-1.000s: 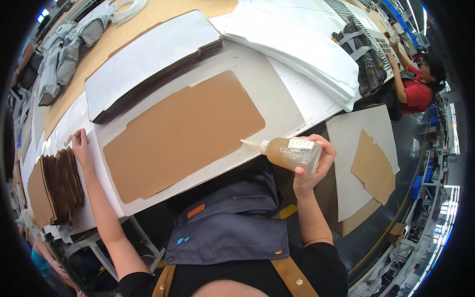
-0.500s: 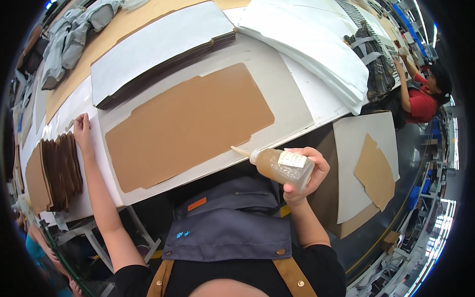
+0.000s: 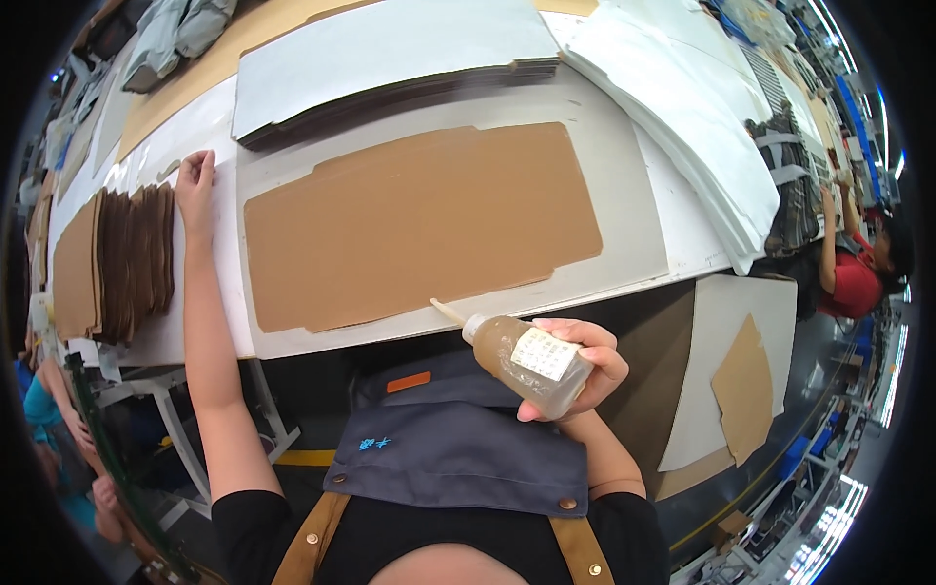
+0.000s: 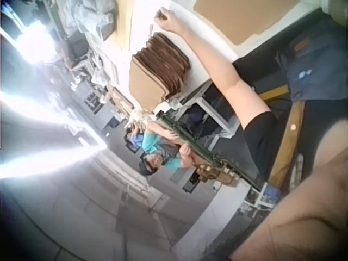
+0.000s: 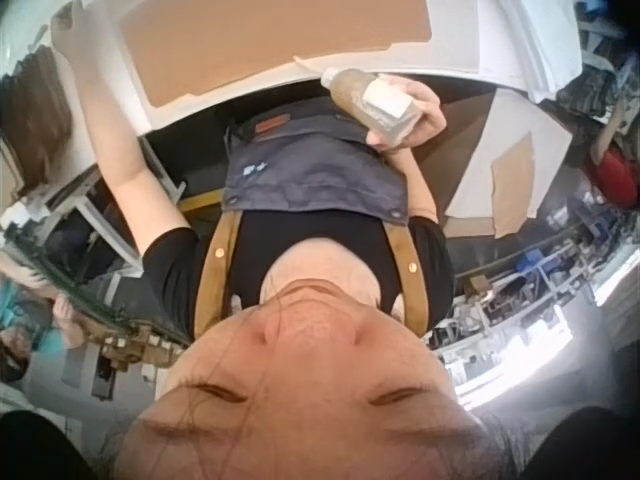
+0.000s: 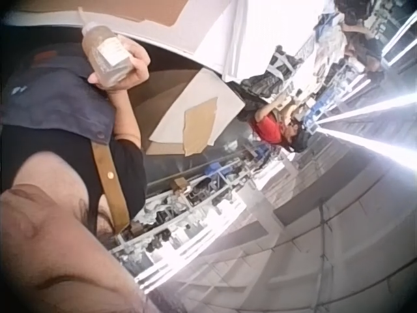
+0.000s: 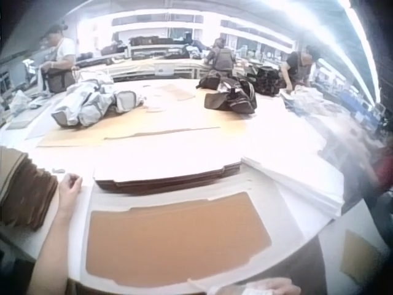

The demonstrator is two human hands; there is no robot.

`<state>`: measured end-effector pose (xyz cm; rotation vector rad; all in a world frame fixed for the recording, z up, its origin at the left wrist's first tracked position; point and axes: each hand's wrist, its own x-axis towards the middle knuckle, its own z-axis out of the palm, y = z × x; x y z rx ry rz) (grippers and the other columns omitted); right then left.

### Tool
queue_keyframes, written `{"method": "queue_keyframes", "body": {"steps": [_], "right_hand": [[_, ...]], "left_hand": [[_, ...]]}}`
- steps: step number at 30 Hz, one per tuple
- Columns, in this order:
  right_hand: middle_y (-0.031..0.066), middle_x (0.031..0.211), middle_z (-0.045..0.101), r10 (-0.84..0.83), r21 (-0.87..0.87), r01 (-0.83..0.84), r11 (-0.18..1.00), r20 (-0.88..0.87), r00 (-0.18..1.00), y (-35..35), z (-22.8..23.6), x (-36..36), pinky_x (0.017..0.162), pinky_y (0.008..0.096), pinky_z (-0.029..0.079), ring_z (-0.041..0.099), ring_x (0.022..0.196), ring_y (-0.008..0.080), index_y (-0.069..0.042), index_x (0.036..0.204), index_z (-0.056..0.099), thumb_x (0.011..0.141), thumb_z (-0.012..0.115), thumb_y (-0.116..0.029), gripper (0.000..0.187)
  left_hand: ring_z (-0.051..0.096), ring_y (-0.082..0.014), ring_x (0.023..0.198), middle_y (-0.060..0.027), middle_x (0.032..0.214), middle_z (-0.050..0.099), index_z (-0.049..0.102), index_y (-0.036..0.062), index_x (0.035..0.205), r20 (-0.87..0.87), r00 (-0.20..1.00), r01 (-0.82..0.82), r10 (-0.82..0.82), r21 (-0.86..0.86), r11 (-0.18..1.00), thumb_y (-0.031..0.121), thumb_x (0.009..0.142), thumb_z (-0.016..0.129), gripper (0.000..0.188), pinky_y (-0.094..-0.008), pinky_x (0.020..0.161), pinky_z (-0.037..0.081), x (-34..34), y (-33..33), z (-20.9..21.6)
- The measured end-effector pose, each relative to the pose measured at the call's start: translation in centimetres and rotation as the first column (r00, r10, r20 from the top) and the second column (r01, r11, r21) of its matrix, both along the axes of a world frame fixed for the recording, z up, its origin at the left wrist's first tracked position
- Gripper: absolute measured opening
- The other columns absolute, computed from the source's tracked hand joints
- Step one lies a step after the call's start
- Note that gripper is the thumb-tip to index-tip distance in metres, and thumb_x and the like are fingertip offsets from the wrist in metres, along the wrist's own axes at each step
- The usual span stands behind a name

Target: Applying glue along the edge of a leather component and lining it with a white protective paper lining layer.

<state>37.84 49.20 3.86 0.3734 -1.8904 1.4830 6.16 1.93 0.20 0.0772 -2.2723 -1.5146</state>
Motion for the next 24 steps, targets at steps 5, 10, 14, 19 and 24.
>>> {"method": "queue_keyframes", "body": {"steps": [5, 10, 14, 19, 24], "right_hand": [[0.015, 0.117, 0.051, 0.144, 0.007, -0.143, 0.99, -0.03, 0.989, -1.7, -0.2, -1.1, 0.085, 0.0401, 0.062, 0.068, 0.101, 0.0305, -0.012, 0.128, 0.033, 0.066, 0.092, -0.054, 0.095], [0.0159, 0.116, 0.052, 0.244, 0.008, -0.244, 0.97, -0.072, 0.967, -3.6, -0.7, -2.3, 0.085, 0.0405, 0.062, 0.069, 0.099, 0.032, -0.011, 0.127, 0.033, 0.067, 0.092, -0.052, 0.094], [0.0163, 0.116, 0.052, 0.3, -0.005, -0.302, 0.953, -0.088, 0.95, -5.2, -0.8, -3.4, 0.084, 0.0404, 0.063, 0.07, 0.098, 0.0328, -0.01, 0.126, 0.033, 0.067, 0.092, -0.052, 0.094], [0.0169, 0.116, 0.052, 0.397, 0.025, -0.396, 0.918, -0.077, 0.915, -6.8, -0.7, -4.4, 0.084, 0.041, 0.063, 0.07, 0.098, 0.0336, -0.01, 0.126, 0.033, 0.067, 0.093, -0.051, 0.093], [0.0166, 0.118, 0.051, 0.465, 0.021, -0.465, 0.885, -0.081, 0.882, -8.6, -0.5, -5.3, 0.085, 0.0434, 0.063, 0.069, 0.101, 0.0335, -0.011, 0.128, 0.033, 0.069, 0.091, -0.051, 0.092]], "left_hand": [[0.056, -0.0049, 0.076, 0.0022, 0.087, 0.064, 0.067, 0.0011, 0.102, 0.003, 1.0, -0.025, 0.025, 0.011, 1.0, 0.019, 0.097, 0.072, 0.019, -0.0201, 0.068, 0.047, -0.1, 0.3, -0.1], [0.056, -0.0047, 0.075, 0.0022, 0.086, 0.065, 0.068, 0.0014, 0.102, -0.002, 0.999, -0.039, 0.039, 0.03, 0.999, 0.019, 0.097, 0.072, 0.019, -0.0201, 0.068, 0.048, 0.0, 0.7, 0.1], [0.058, -0.0052, 0.075, 0.0014, 0.086, 0.066, 0.069, 0.0014, 0.101, -0.008, 0.999, -0.048, 0.048, 0.012, 0.999, 0.019, 0.096, 0.073, 0.019, -0.0206, 0.07, 0.049, 0.0, 0.4, 0.1], [0.059, -0.0061, 0.076, 0.001, 0.086, 0.068, 0.07, 0.0023, 0.1, -0.003, 0.998, -0.065, 0.065, -0.003, 0.998, 0.022, 0.095, 0.074, 0.021, -0.0221, 0.072, 0.05, 0.0, 0.8, 0.0], [0.062, -0.0073, 0.078, 0.001, 0.086, 0.07, 0.071, 0.0052, 0.101, 0.02, 0.997, -0.078, 0.079, -0.053, 0.996, 0.027, 0.094, 0.074, 0.023, -0.0242, 0.073, 0.051, 0.0, 0.6, 0.1]]}}
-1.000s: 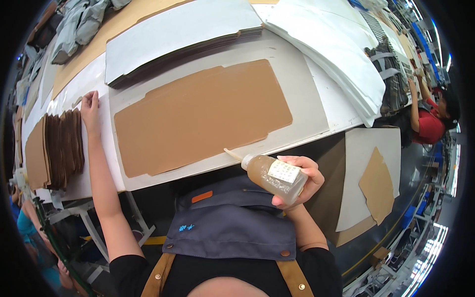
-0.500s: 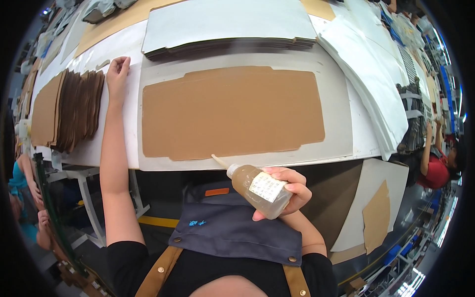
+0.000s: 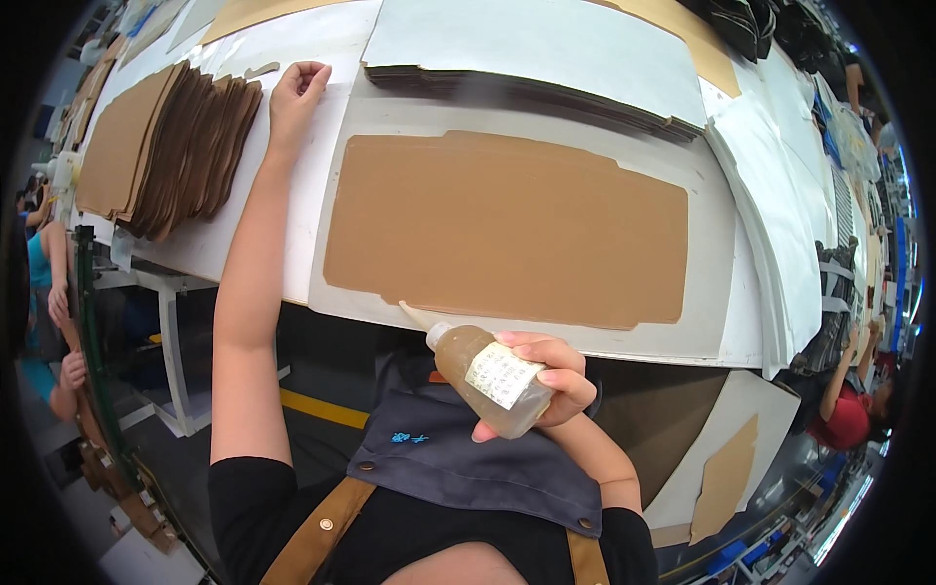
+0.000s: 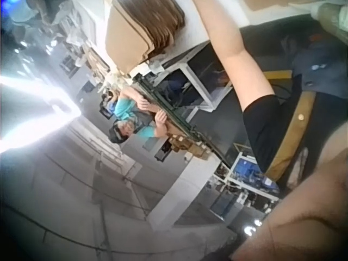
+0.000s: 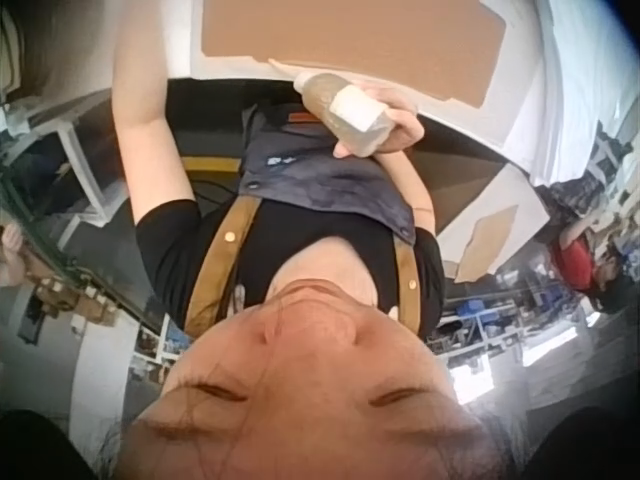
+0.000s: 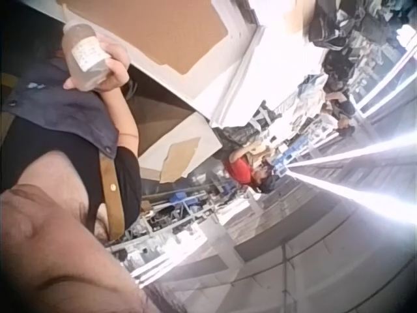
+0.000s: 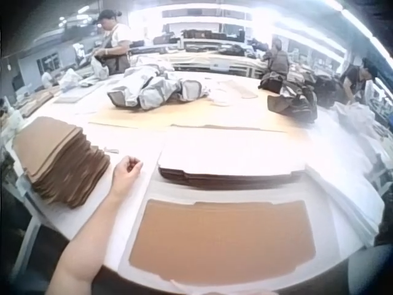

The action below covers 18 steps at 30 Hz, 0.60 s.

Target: Applying glue along the edge of a leather component and lining it with a white protective paper lining layer.

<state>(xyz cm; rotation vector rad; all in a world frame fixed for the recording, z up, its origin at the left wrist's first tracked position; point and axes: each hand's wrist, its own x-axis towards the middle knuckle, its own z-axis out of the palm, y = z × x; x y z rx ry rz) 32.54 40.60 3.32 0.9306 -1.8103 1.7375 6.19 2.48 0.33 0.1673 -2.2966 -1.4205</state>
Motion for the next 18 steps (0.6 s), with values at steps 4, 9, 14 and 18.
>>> {"method": "queue_keyframes", "body": {"steps": [4, 9, 14, 18], "right_hand": [[0.0169, 0.118, 0.052, 0.015, 0.004, -0.015, 1.0, -0.022, 1.0, -1.0, 0.1, -0.7, 0.083, 0.0393, 0.062, 0.069, 0.102, 0.0336, -0.01, 0.127, 0.032, 0.069, 0.093, -0.049, 0.093], [0.016, 0.12, 0.049, 0.033, 0.043, -0.032, 0.999, -0.008, 0.999, -1.8, 0.2, -1.3, 0.086, 0.0459, 0.064, 0.068, 0.104, 0.032, -0.012, 0.129, 0.032, 0.07, 0.089, -0.054, 0.092], [0.0158, 0.119, 0.049, 0.034, 0.049, -0.032, 0.998, -0.04, 0.999, -3.1, 0.3, -2.2, 0.085, 0.0453, 0.064, 0.068, 0.103, 0.0318, -0.013, 0.127, 0.031, 0.07, 0.088, -0.056, 0.092], [0.0182, 0.118, 0.052, 0.079, 0.019, -0.077, 0.997, -0.068, 0.995, -4.1, 0.1, -2.7, 0.082, 0.0405, 0.063, 0.069, 0.103, 0.0332, -0.009, 0.128, 0.031, 0.07, 0.092, -0.047, 0.092]], "left_hand": [[0.055, -0.0043, 0.079, 0.0029, 0.09, 0.064, 0.067, 0.0023, 0.105, 0.046, 0.999, 0.018, -0.018, 0.007, 1.0, 0.023, 0.097, 0.072, 0.022, -0.0195, 0.073, 0.046, 0.4, 0.9, 1.0], [0.06, -0.0069, 0.078, 0.0017, 0.088, 0.068, 0.07, 0.0047, 0.103, 0.034, 0.999, -0.004, 0.004, -0.014, 1.0, 0.028, 0.095, 0.072, 0.025, -0.0227, 0.072, 0.049, 0.4, 0.6, 0.6], [0.065, -0.0093, 0.077, 0.0005, 0.084, 0.071, 0.072, 0.0071, 0.1, -0.006, 1.0, -0.012, 0.012, -0.018, 1.0, 0.032, 0.093, 0.073, 0.025, -0.0256, 0.071, 0.052, 0.4, 0.5, 0.5], [0.059, -0.0065, 0.079, 0.002, 0.086, 0.066, 0.069, 0.0037, 0.103, 0.04, 0.999, -0.005, 0.006, -0.022, 1.0, 0.027, 0.095, 0.072, 0.025, -0.0226, 0.073, 0.049, 0.7, 1.4, 1.2]]}}
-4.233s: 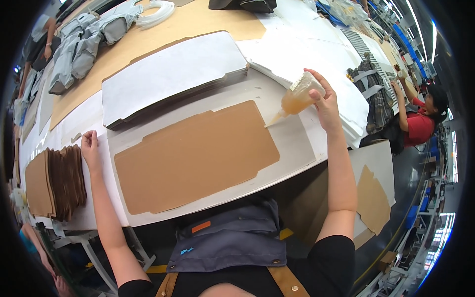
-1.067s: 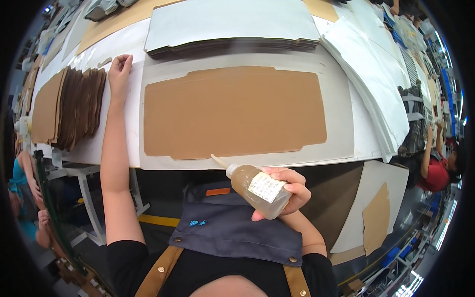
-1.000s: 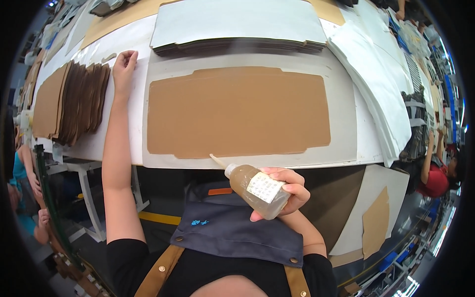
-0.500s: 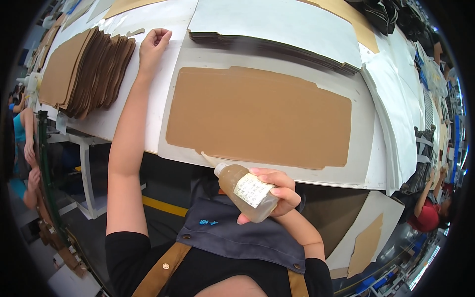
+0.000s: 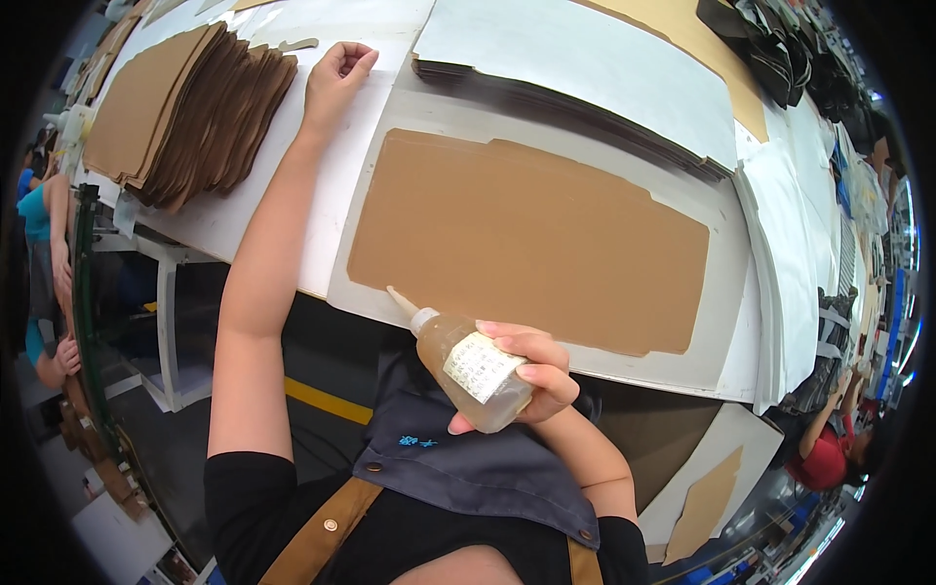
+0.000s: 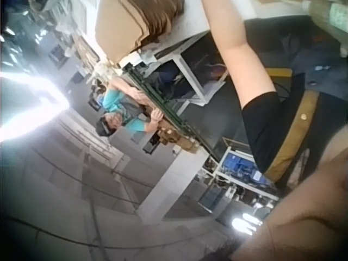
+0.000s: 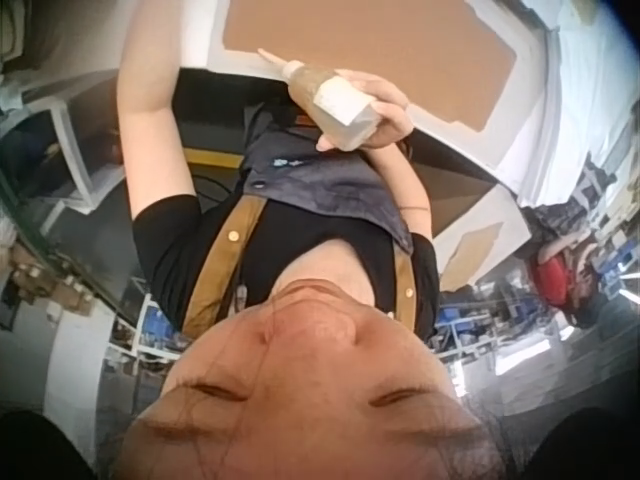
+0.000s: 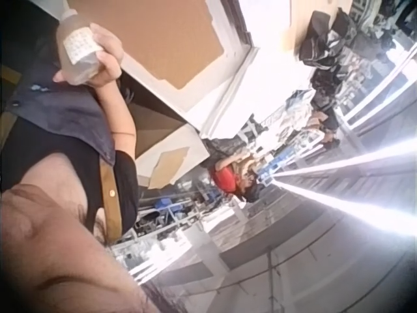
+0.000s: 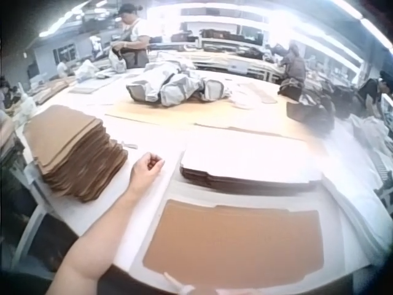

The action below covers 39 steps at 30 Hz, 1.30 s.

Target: Applying glue along the edge of a leather component and lining it with a white protective paper lining layer.

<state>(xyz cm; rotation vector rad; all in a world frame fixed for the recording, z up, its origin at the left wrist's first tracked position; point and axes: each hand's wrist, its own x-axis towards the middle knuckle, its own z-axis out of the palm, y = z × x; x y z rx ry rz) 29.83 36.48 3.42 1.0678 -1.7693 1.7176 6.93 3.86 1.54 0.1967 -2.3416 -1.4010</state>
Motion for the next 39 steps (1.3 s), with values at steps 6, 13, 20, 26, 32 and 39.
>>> {"method": "queue_keyframes", "body": {"steps": [6, 13, 20, 26, 32, 39], "right_hand": [[0.0184, 0.118, 0.051, 0.017, 0.011, -0.017, 1.0, -0.023, 1.0, -2.6, 0.1, -0.6, 0.085, 0.0416, 0.062, 0.069, 0.103, 0.0328, -0.009, 0.127, 0.032, 0.072, 0.09, -0.051, 0.091], [0.0201, 0.124, 0.05, 0.026, -0.084, -0.01, 0.996, 0.184, 0.983, -4.7, 1.6, -2.3, 0.092, 0.0469, 0.057, 0.066, 0.111, 0.0358, -0.006, 0.132, 0.031, 0.073, 0.088, -0.051, 0.093], [0.0171, 0.137, 0.06, 0.273, -0.619, 0.401, 0.675, 0.715, 0.643, 3.2, 6.6, -5.9, 0.109, 0.0452, 0.048, 0.059, 0.126, 0.0261, -0.001, 0.139, 0.052, 0.102, 0.059, -0.045, 0.058], [0.021, 0.14, 0.059, 0.307, -0.72, 0.4, 0.567, 0.635, 0.708, 17.2, 6.4, -5.7, 0.112, 0.0505, 0.048, 0.058, 0.129, 0.0345, 0.005, 0.135, 0.054, 0.102, 0.062, -0.039, 0.055], [0.0217, 0.131, 0.061, 0.255, -0.726, 0.533, 0.435, 0.667, 0.7, 27.3, 3.3, -0.2, 0.109, 0.0491, 0.051, 0.06, 0.123, 0.0384, 0.004, 0.132, 0.054, 0.103, 0.056, -0.045, 0.057], [0.0197, 0.127, 0.062, 0.041, -0.663, 0.644, 0.383, 0.708, 0.705, 30.7, 2.9, 1.3, 0.103, 0.0471, 0.053, 0.062, 0.117, 0.0318, 0.001, 0.133, 0.054, 0.105, 0.055, -0.037, 0.047]], "left_hand": [[0.06, -0.0069, 0.079, 0.0019, 0.085, 0.067, 0.07, 0.0044, 0.102, 0.017, 1.0, -0.012, 0.012, -0.002, 1.0, 0.029, 0.095, 0.072, 0.025, -0.0235, 0.073, 0.049, 0.5, 0.0, 0.5], [0.06, -0.0073, 0.08, 0.0014, 0.086, 0.067, 0.07, 0.0041, 0.102, 0.008, 1.0, -0.009, 0.009, -0.009, 1.0, 0.028, 0.095, 0.072, 0.025, -0.0237, 0.074, 0.049, 0.1, 0.3, 0.4], [0.066, -0.011, 0.076, -0.0013, 0.083, 0.072, 0.072, 0.0061, 0.098, -0.068, 0.998, -0.013, 0.013, 0.002, 1.0, 0.027, 0.093, 0.074, 0.022, -0.0272, 0.071, 0.053, -0.6, -1.2, -1.0], [0.061, -0.0081, 0.078, -0.0029, 0.086, 0.07, 0.07, 0.0011, 0.098, -0.116, 0.991, 0.07, -0.063, 0.062, 0.996, 0.016, 0.095, 0.072, 0.016, -0.0245, 0.071, 0.05, -1.2, -0.9, -1.6], [0.055, -0.0057, 0.079, 0.0017, 0.088, 0.064, 0.066, 0.0005, 0.1, -0.081, 0.992, 0.102, -0.098, 0.048, 0.994, 0.017, 0.099, 0.068, 0.016, -0.0222, 0.07, 0.046, -0.2, -1.3, -1.7], [0.047, -0.0035, 0.073, 0.0046, 0.084, 0.056, 0.063, 0.0021, 0.098, -0.072, 0.992, 0.108, -0.102, 0.087, 0.99, 0.015, 0.101, 0.065, 0.013, -0.0204, 0.063, 0.038, -1.1, -2.1, -1.4]]}}
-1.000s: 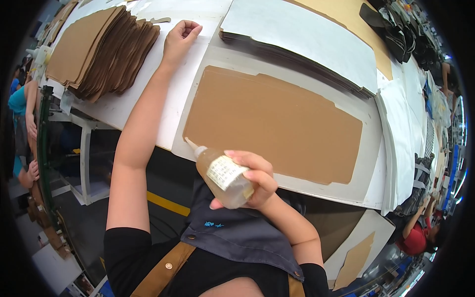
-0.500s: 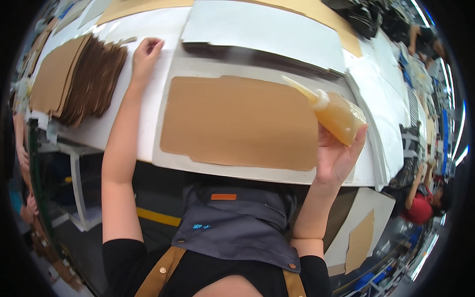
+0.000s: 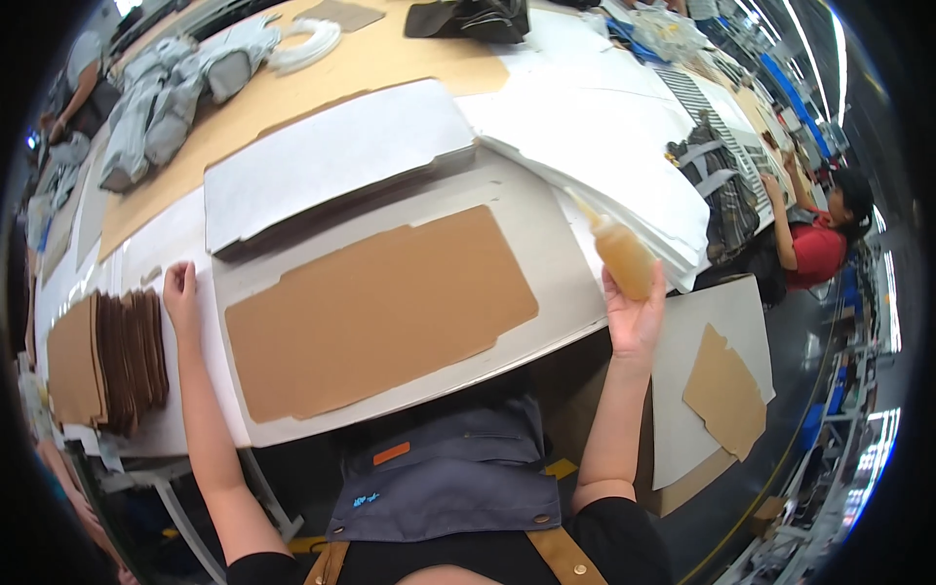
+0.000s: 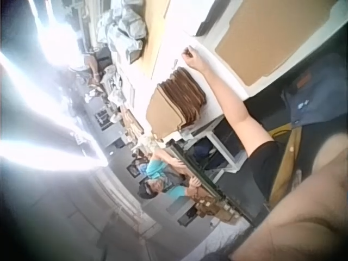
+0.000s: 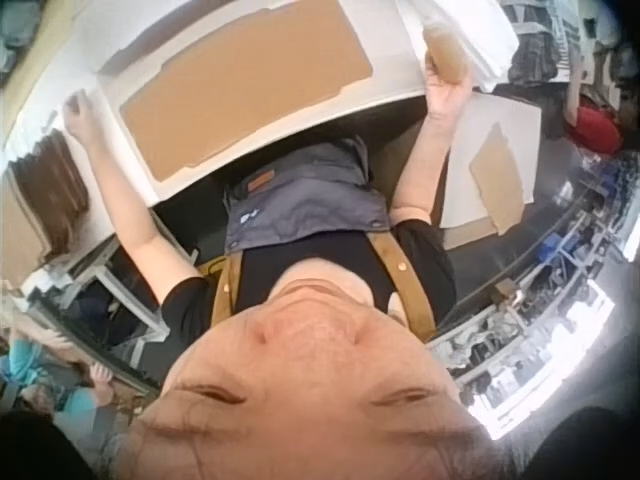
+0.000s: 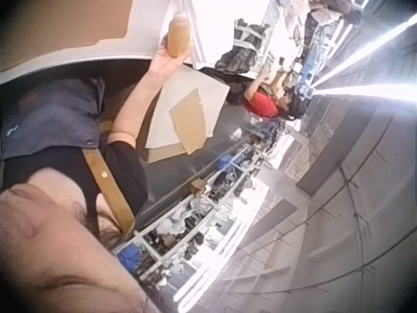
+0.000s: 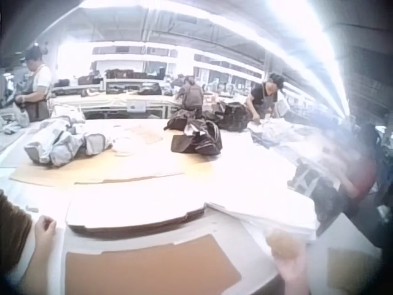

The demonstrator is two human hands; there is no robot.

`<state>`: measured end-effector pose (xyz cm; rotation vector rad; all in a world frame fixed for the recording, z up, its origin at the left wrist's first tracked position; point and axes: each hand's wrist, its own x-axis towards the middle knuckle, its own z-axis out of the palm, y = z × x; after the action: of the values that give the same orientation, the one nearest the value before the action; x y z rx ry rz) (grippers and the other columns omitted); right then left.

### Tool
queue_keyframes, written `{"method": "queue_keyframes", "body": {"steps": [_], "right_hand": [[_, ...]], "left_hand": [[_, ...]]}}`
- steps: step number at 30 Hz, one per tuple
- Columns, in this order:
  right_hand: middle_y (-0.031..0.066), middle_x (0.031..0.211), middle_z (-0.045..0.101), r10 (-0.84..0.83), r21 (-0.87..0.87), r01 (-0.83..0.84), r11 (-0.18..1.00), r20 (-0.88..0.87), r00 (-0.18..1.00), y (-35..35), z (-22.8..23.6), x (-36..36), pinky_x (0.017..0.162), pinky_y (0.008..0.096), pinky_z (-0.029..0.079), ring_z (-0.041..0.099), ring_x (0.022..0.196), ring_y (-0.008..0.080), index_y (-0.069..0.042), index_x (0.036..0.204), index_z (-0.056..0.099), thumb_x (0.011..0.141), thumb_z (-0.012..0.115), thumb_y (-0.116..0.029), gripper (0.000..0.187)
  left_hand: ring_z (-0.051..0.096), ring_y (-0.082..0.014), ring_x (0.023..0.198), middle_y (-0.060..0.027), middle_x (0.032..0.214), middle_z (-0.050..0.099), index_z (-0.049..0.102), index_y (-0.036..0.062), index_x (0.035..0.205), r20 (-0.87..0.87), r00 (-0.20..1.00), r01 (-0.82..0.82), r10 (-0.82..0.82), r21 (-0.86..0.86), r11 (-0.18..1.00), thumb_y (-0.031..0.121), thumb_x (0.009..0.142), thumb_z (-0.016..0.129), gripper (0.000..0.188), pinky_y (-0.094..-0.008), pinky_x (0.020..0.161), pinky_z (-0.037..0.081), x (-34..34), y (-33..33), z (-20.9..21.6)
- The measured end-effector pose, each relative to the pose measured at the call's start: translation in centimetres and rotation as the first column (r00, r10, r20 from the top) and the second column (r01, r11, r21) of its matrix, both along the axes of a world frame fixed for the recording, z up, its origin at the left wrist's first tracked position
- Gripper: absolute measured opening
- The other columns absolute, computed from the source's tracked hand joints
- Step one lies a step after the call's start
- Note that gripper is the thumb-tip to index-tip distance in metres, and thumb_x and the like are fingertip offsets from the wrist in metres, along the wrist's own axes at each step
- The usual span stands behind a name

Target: Applying glue along the edge of a leather component and lining it with a white protective paper lining layer.

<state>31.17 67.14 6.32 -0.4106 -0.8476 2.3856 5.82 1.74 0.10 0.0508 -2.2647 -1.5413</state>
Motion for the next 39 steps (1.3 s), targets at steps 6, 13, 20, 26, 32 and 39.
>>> {"method": "queue_keyframes", "body": {"steps": [6, 13, 20, 26, 32, 39], "right_hand": [[0.0123, 0.135, 0.057, -0.199, 0.443, 0.094, 0.892, 0.196, 0.96, 0.5, -1.0, -0.5, 0.106, 0.0367, 0.045, 0.055, 0.125, 0.0221, -0.003, 0.138, 0.049, 0.104, 0.058, -0.029, 0.044], [0.0144, 0.131, 0.054, -0.453, 0.875, -0.123, 0.469, 0.357, 0.817, 2.1, -2.9, -0.4, 0.113, 0.0343, 0.032, 0.047, 0.126, 0.0236, 0.002, 0.142, 0.045, 0.107, 0.051, -0.04, 0.055], [0.0146, 0.107, 0.065, -0.679, 0.98, -0.18, -0.082, 0.078, 0.73, 2.3, 5.8, -2.1, 0.089, 0.0388, 0.048, 0.059, 0.098, 0.0303, 0.002, 0.113, 0.067, 0.1, 0.063, -0.025, 0.03], [0.0132, 0.101, 0.069, -0.519, 0.93, -0.1, -0.355, -0.107, 0.848, 14.1, 5.3, -11.8, 0.088, 0.0406, 0.048, 0.062, 0.098, 0.0294, -0.001, 0.103, 0.071, 0.094, 0.067, -0.014, 0.016], [0.013, 0.099, 0.069, -0.593, 0.872, -0.39, -0.297, 0.152, 0.791, 18.4, 3.3, -17.2, 0.09, 0.0443, 0.047, 0.061, 0.099, 0.0325, -0.006, 0.093, 0.073, 0.087, 0.074, -0.018, 0.014], [0.0127, 0.1, 0.067, -0.57, 0.875, -0.404, -0.266, 0.195, 0.798, 19.1, 1.9, -17.8, 0.09, 0.0445, 0.045, 0.058, 0.099, 0.0324, -0.005, 0.092, 0.068, 0.088, 0.072, -0.015, 0.012]], "left_hand": [[0.044, -0.0029, 0.069, 0.0061, 0.08, 0.053, 0.061, 0.003, 0.097, -0.03, 1.0, -0.005, 0.003, -0.074, 0.997, 0.015, 0.102, 0.064, 0.013, -0.0204, 0.06, 0.035, -0.2, -0.5, -1.4], [0.042, -0.0031, 0.068, 0.0064, 0.077, 0.051, 0.06, 0.0043, 0.095, -0.022, 1.0, -0.003, 0.001, -0.082, 0.997, 0.016, 0.102, 0.064, 0.014, -0.0204, 0.059, 0.033, -0.2, -0.2, -1.6], [0.043, -0.0042, 0.066, 0.0051, 0.074, 0.049, 0.062, 0.0039, 0.098, -0.097, 0.991, -0.102, 0.097, -0.044, 0.994, 0.017, 0.104, 0.062, 0.014, -0.022, 0.058, 0.034, 0.4, -0.2, 0.0], [0.04, -0.0052, 0.066, 0.0054, 0.072, 0.043, 0.064, 0.0033, 0.101, -0.258, 0.946, -0.214, 0.195, -0.046, 0.976, 0.023, 0.107, 0.056, 0.023, -0.0225, 0.06, 0.033, 0.9, 2.4, 3.3], [0.042, -0.006, 0.071, 0.0028, 0.076, 0.047, 0.063, 0.002, 0.098, -0.243, 0.965, 0.082, -0.096, -0.067, 0.994, 0.022, 0.11, 0.051, 0.026, -0.0225, 0.065, 0.035, 1.6, 11.4, 10.2], [0.05, -0.008, 0.072, -0.0004, 0.077, 0.057, 0.065, -0.001, 0.093, -0.226, 0.872, 0.399, -0.434, -0.187, 0.898, 0.015, 0.107, 0.055, 0.024, -0.0235, 0.068, 0.042, -0.4, 23.4, 14.3]]}}
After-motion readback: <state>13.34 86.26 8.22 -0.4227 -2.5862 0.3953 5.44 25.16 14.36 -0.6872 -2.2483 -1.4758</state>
